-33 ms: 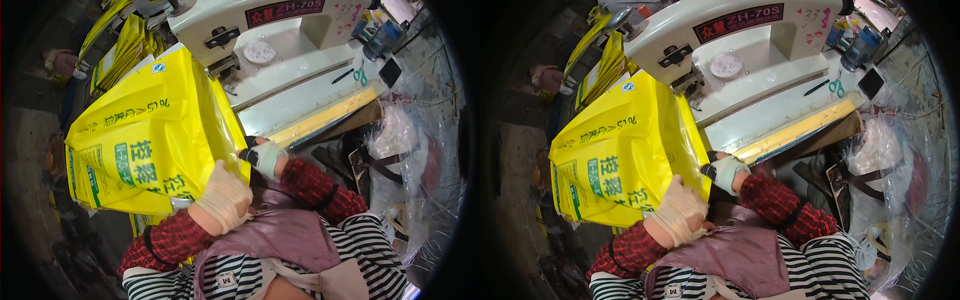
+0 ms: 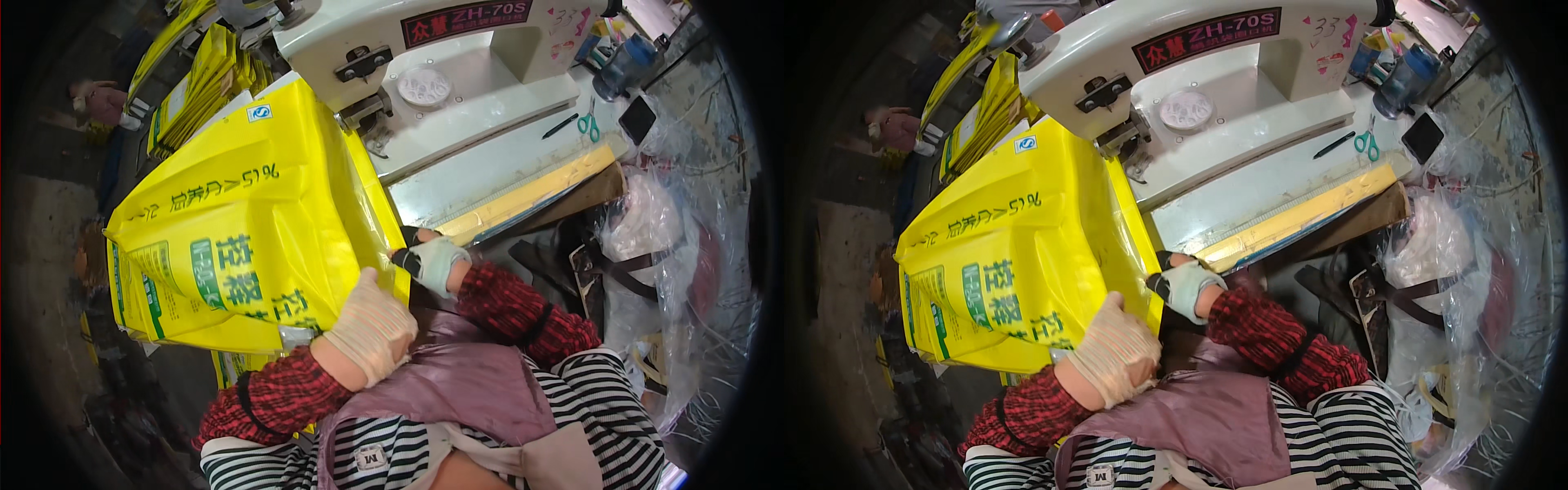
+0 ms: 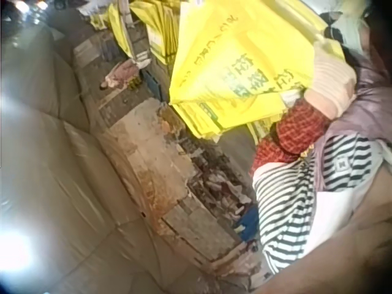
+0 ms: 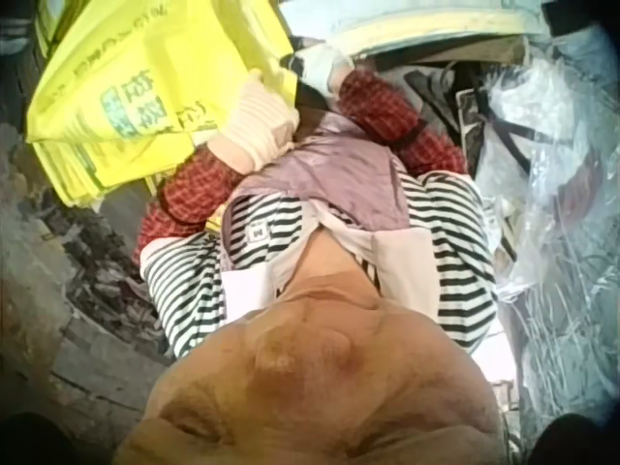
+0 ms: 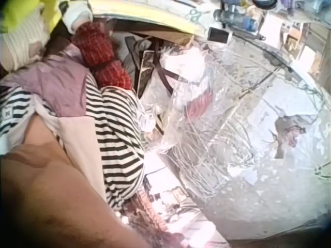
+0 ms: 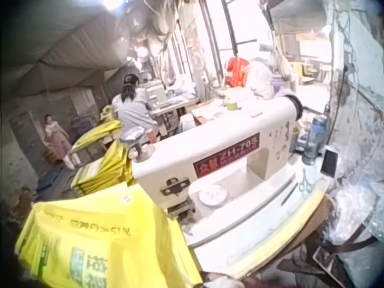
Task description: The recorder is using a sewing machine to sew large plastic bags.
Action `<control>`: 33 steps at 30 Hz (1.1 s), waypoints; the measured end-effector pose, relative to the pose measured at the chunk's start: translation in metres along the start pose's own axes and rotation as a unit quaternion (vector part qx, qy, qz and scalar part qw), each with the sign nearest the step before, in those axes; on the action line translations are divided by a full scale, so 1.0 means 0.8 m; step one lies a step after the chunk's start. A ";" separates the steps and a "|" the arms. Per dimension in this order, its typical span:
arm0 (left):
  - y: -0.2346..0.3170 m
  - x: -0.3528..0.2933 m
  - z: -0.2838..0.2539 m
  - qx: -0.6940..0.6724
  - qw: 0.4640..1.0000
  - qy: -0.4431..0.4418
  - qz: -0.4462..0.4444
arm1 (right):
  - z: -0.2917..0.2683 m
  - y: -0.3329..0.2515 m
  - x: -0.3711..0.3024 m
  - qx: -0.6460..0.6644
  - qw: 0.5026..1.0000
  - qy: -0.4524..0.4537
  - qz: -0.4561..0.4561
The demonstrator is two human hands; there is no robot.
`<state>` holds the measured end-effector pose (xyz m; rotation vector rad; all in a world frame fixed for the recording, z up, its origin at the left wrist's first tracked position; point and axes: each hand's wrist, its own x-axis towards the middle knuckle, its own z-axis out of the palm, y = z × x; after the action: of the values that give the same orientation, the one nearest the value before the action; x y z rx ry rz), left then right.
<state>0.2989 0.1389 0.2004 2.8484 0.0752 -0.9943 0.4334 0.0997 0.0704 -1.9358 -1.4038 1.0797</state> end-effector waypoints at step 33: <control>-0.120 0.086 0.103 -0.180 0.806 0.502 -0.258 | -0.033 -0.148 0.139 0.138 0.945 0.124 -0.270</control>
<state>0.2937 0.2232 0.0836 2.6459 1.0319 0.5738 0.4085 0.2455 0.1432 -1.3189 -1.4294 0.6963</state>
